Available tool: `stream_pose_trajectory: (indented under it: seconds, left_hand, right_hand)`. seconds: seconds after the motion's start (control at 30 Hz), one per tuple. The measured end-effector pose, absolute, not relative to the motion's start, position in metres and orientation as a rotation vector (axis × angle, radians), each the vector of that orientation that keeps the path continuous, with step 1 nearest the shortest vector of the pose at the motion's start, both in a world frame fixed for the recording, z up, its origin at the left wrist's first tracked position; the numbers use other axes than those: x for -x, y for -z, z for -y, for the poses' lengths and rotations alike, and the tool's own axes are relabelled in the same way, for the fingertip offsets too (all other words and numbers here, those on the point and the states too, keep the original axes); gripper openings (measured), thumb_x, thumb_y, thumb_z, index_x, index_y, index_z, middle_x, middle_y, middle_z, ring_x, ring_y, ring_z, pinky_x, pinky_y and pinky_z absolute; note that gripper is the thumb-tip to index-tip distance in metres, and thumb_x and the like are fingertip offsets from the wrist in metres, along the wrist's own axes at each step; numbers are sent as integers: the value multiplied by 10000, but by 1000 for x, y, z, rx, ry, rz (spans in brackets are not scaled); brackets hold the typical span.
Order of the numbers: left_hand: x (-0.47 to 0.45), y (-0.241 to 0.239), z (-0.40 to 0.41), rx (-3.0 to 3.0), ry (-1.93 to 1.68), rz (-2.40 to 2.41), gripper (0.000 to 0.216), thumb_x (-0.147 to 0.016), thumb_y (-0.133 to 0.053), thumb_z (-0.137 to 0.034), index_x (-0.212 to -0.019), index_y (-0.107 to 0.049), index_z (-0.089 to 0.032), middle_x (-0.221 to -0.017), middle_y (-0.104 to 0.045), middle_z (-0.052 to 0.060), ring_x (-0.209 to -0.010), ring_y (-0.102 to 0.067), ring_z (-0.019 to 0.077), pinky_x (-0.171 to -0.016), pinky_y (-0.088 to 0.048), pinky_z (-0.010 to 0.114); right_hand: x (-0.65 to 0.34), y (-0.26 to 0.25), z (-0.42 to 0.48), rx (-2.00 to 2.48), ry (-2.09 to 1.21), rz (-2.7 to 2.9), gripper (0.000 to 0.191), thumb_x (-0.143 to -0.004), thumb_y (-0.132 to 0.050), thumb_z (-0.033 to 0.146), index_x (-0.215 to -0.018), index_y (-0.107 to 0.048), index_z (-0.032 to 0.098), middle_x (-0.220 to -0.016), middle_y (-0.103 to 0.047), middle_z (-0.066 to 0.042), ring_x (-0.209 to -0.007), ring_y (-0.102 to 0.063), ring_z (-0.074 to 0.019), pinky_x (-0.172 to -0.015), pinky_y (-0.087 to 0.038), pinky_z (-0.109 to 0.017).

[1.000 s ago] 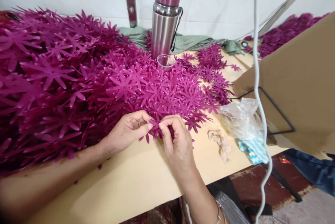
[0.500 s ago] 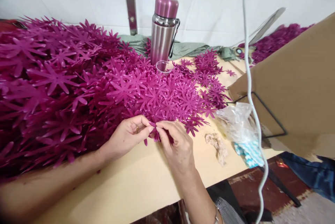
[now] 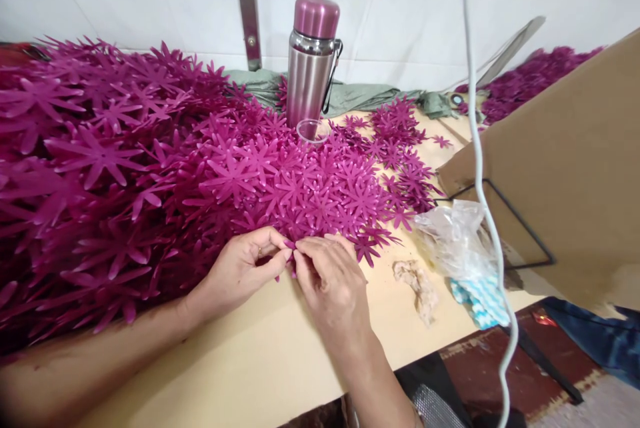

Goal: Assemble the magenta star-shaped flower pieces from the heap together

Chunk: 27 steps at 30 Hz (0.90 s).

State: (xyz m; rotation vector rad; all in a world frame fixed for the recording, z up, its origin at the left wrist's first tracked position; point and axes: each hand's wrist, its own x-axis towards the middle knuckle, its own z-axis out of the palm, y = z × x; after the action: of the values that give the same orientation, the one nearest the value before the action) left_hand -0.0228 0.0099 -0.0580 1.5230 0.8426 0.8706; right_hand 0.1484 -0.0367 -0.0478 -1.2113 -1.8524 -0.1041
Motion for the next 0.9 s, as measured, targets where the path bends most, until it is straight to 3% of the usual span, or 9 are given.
stream_pose_trajectory:
  seconds: [0.3, 0.53, 0.73, 0.9]
  left_hand:
    - [22, 58, -11, -1544, -879, -894, 38, -855, -627, -156, -825, -609, -170, -745, -625, -26, -709, -573, 109, -681, -454, 218]
    - [22, 60, -10, -1539, -846, -884, 54, -877, -635, -193, -830, -619, -171, -737, -636, -21, -699, -584, 116, -673, -454, 226]
    - [23, 57, -9, -1557, -895, -828, 73, -948, -611, -253, -929, -614, -182, -782, -658, -8, -727, -617, 125, -692, -487, 230]
    - [21, 53, -10, -1357, -911, -769, 116, -942, -624, -292, -937, -595, -180, -735, -600, -28, -631, -560, 102, -580, -477, 201]
  right_hand:
    - [-134, 47, 42, 1270, 298, 1920, 178, -926, -634, 34, -999, -609, 194, -887, -781, -73, -834, -739, -214, -890, -564, -439]
    - [-135, 48, 41, 1277, 201, 1860, 166, -935, -624, 56, -949, -613, 221, -849, -759, -46, -788, -708, -206, -837, -561, -418]
    - [-140, 54, 44, 1368, -244, 1565, 125, -960, -668, 205, -1077, -674, 247, -986, -764, -45, -900, -728, -203, -848, -585, -376]
    - [-138, 54, 43, 1352, -496, 1308, 449, -908, -753, 319, -1312, -571, 247, -1313, -670, -111, -1204, -663, -232, -1048, -546, -418]
